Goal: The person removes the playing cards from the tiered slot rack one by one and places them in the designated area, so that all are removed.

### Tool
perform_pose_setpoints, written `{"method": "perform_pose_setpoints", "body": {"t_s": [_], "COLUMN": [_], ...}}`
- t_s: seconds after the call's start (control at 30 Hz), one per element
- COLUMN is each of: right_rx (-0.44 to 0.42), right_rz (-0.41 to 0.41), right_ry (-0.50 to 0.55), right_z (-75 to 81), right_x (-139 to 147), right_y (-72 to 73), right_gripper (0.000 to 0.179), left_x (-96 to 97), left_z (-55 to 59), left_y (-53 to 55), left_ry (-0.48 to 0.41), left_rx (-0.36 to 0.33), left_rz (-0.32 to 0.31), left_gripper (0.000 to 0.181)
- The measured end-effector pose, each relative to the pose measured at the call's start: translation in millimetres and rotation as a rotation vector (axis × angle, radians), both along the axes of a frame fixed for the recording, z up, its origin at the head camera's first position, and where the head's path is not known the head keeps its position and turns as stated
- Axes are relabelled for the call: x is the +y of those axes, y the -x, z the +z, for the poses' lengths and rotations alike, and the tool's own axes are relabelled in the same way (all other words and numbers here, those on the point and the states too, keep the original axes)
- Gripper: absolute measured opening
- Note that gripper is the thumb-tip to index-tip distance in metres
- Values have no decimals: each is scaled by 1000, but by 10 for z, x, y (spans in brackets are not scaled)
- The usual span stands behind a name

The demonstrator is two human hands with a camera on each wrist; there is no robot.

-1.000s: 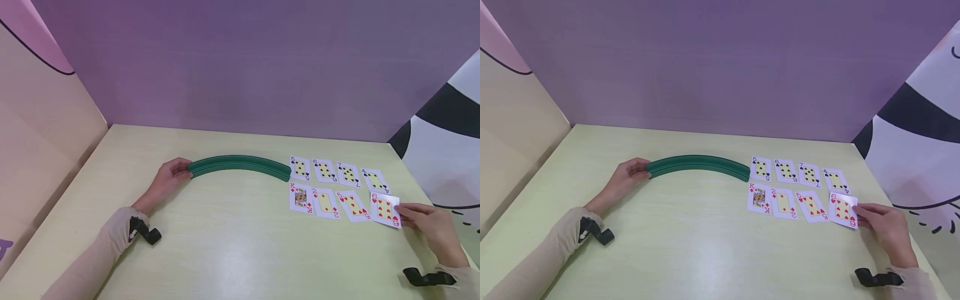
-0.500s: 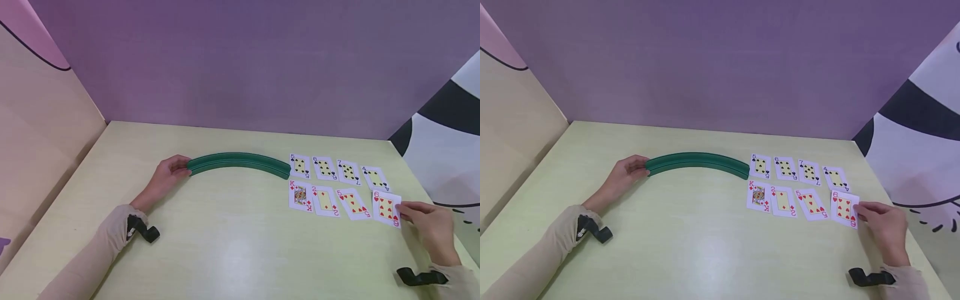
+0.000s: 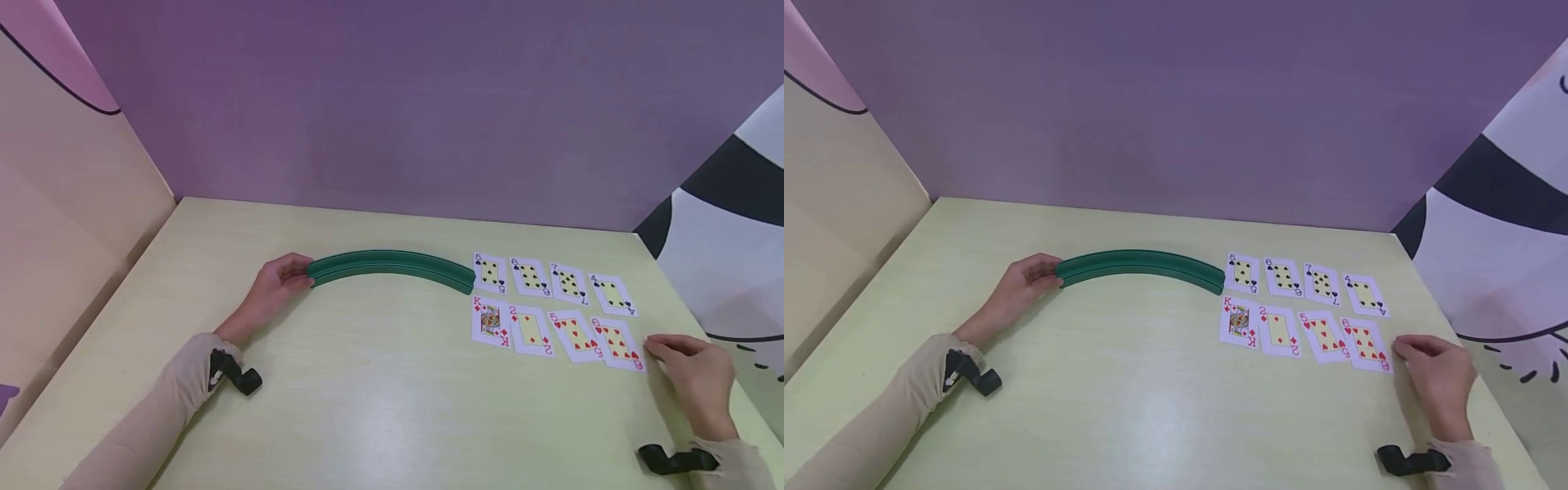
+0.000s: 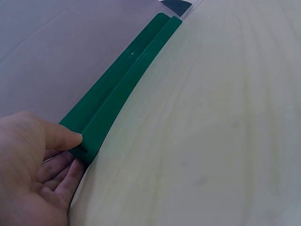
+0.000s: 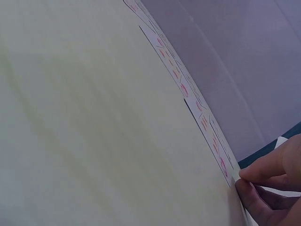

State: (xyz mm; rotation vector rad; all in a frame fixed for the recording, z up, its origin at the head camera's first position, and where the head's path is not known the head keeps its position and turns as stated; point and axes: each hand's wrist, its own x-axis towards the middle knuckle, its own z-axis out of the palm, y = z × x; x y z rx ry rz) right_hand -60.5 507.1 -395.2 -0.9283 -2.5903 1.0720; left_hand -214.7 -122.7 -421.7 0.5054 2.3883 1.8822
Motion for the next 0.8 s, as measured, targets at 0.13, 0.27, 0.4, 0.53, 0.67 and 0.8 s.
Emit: {"method": "perform_pose_setpoints", "body": {"t_s": [0.13,0.27,0.4,0.53,0.67,0.8], "right_rx": [6,1,8,13,27,54], "right_rz": [-14,-26,-17,3,30,72], "right_ry": [-14,-34,-34,-31,-32,-58], "right_z": [4,8,5,4,8,57], "right_x": [-9,-27,-24,0,0,-84], "right_y": [-20,-24,-22,-3,8,-2], "right_gripper": [40,43,42,41,34,31], "left_x": [27,41,39,33,21,-6], "left_z": [24,35,36,30,58,206], "left_y": [11,15,14,22,0,-96], "left_ry": [-10,-22,-12,-12,-6,96], "left_rx": [1,-7,-4,-8,-44,-15], "left_rz": [-9,-12,-9,-1,-33,-86], "left_gripper": [35,36,36,36,40,53]}}
